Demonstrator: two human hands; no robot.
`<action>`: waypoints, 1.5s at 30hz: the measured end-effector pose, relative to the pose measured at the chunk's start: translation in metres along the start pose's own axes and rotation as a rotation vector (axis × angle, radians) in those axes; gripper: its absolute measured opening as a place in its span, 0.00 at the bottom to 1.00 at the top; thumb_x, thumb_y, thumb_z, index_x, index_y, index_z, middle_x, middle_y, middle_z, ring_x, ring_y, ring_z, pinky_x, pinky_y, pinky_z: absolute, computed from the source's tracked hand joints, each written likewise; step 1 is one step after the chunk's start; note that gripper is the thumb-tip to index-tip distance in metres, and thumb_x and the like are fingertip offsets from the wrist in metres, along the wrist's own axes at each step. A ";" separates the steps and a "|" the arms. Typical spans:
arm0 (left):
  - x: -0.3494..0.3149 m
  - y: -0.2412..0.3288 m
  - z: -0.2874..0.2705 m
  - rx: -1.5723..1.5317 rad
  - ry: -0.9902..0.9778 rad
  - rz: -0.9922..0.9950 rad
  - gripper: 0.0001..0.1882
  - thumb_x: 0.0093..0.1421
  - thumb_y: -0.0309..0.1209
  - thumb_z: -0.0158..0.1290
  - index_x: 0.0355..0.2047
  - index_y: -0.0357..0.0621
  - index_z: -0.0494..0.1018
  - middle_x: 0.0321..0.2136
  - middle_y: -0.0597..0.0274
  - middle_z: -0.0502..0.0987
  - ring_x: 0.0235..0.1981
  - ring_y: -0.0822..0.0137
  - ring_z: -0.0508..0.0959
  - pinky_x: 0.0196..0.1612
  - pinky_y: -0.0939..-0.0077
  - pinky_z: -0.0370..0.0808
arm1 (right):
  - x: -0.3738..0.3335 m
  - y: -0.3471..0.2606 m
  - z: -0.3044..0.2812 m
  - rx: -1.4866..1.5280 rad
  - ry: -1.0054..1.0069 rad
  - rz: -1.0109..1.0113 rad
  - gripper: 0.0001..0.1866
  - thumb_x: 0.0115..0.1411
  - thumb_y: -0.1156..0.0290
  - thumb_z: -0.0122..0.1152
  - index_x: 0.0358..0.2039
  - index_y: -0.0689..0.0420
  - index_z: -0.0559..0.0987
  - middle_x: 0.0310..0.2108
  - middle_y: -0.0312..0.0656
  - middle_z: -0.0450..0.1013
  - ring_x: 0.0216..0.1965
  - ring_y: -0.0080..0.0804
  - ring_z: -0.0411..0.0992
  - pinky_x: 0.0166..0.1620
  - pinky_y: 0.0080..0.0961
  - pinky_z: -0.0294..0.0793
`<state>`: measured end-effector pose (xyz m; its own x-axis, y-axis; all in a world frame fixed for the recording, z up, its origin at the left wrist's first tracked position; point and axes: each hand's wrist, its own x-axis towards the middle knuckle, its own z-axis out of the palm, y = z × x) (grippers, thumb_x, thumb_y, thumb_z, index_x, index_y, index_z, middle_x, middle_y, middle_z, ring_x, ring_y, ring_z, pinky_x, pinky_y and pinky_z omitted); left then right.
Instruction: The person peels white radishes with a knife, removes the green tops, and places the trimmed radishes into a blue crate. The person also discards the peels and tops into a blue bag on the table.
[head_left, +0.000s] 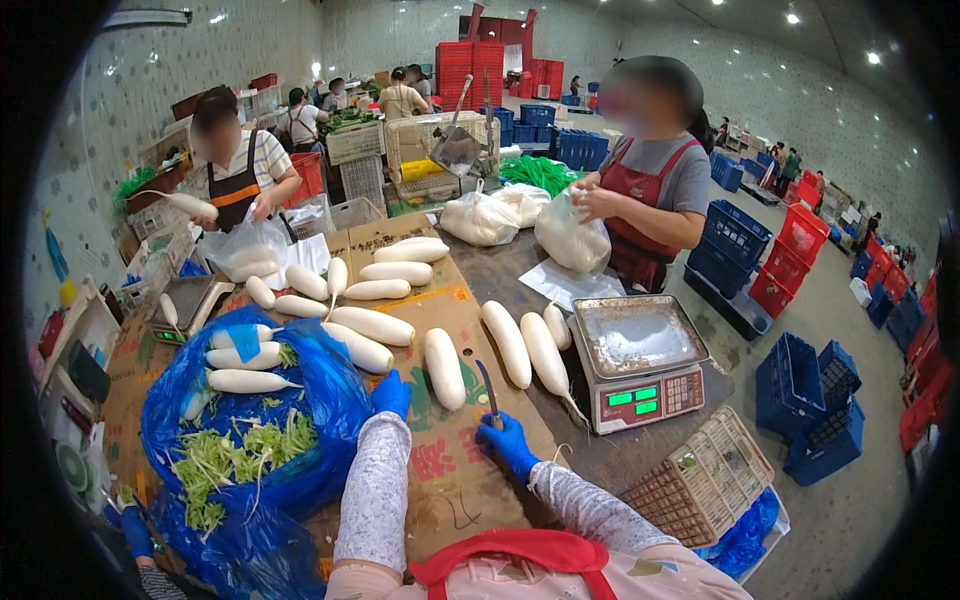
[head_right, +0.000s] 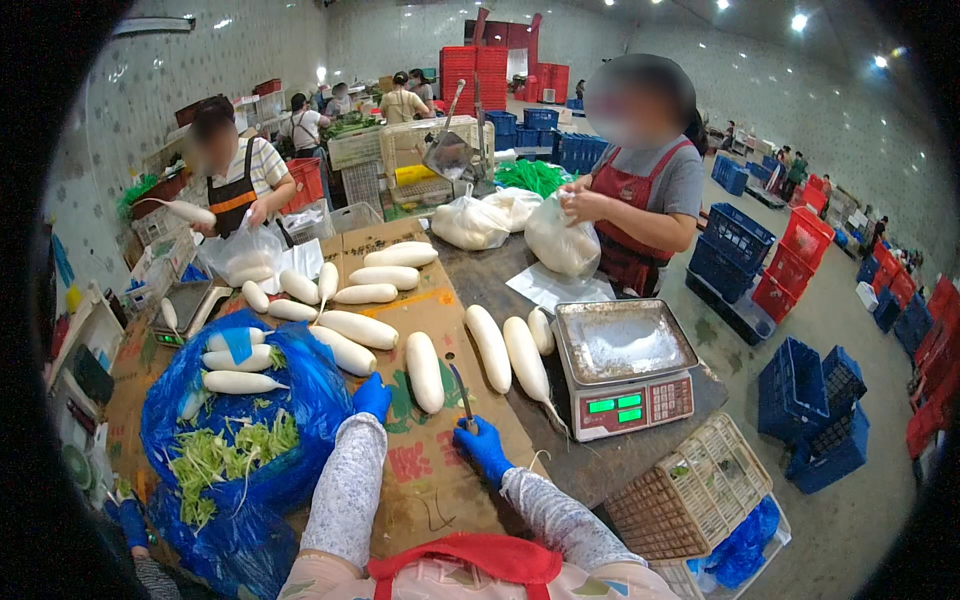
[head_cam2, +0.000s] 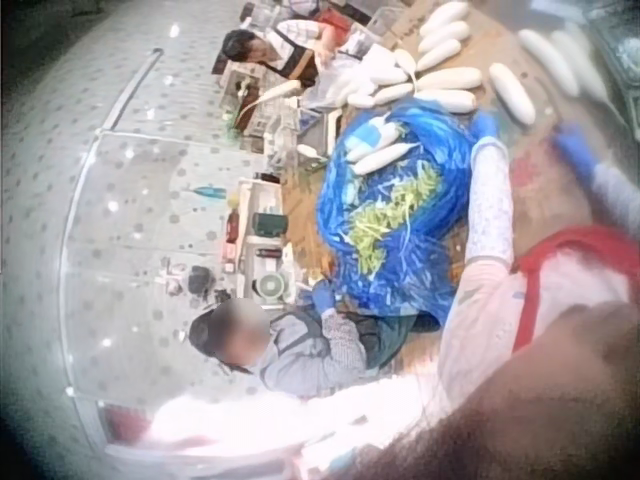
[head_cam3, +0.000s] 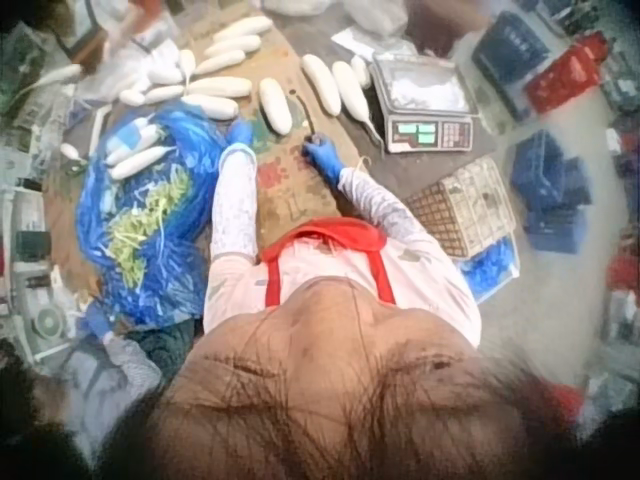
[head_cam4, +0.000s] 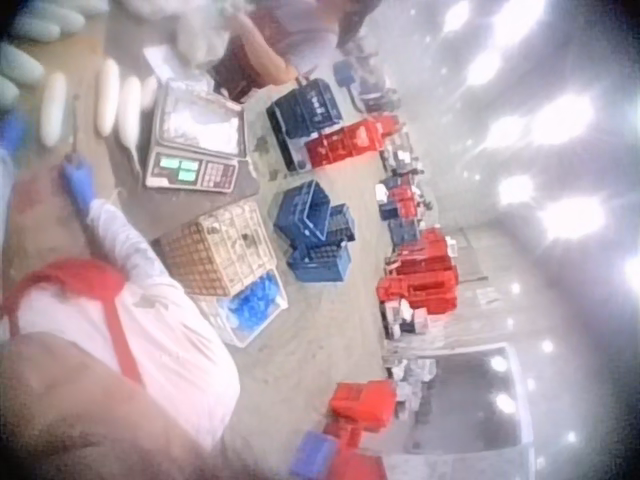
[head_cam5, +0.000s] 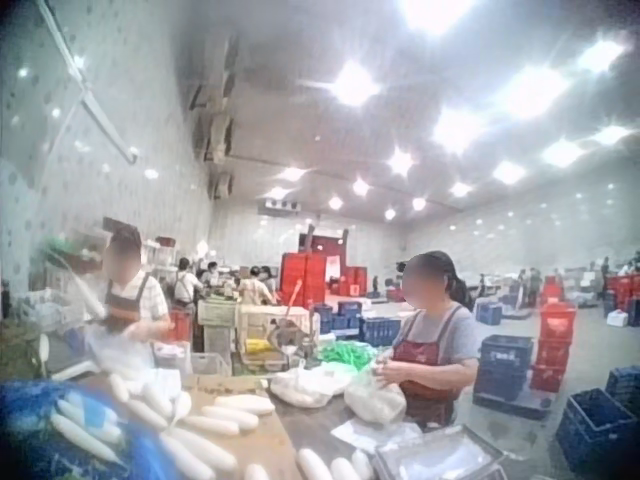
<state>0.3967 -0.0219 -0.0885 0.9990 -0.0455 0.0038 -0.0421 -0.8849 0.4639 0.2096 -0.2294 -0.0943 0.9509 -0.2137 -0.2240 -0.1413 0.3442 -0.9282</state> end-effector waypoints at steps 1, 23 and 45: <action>-0.004 -0.003 -0.001 0.007 0.023 0.022 0.13 0.58 0.37 0.47 0.36 0.42 0.71 0.36 0.41 0.77 0.37 0.42 0.78 0.42 0.47 0.72 | -0.001 0.000 0.001 0.016 -0.006 -0.009 0.15 0.57 0.71 0.62 0.44 0.60 0.73 0.28 0.40 0.75 0.25 0.26 0.73 0.27 0.23 0.72; -0.292 -0.094 -0.052 0.144 0.412 -0.026 0.13 0.54 0.28 0.51 0.40 0.52 0.76 0.36 0.56 0.74 0.41 0.51 0.71 0.41 0.51 0.63 | 0.002 0.002 0.008 -0.097 -0.020 -0.085 0.13 0.55 0.80 0.56 0.42 0.63 0.71 0.26 0.43 0.74 0.24 0.29 0.73 0.26 0.23 0.71; -0.138 -0.129 -0.183 -0.008 0.783 0.140 0.15 0.50 0.22 0.55 0.40 0.46 0.78 0.43 0.45 0.74 0.44 0.45 0.74 0.46 0.57 0.71 | -0.002 -0.006 0.014 -0.168 -0.002 -0.067 0.09 0.53 0.81 0.56 0.37 0.61 0.73 0.24 0.43 0.74 0.19 0.28 0.69 0.22 0.21 0.67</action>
<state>0.2675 0.1831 0.0138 0.7068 0.1857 0.6826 -0.1712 -0.8913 0.4198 0.2127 -0.2187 -0.0838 0.9602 -0.2293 -0.1593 -0.1211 0.1719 -0.9776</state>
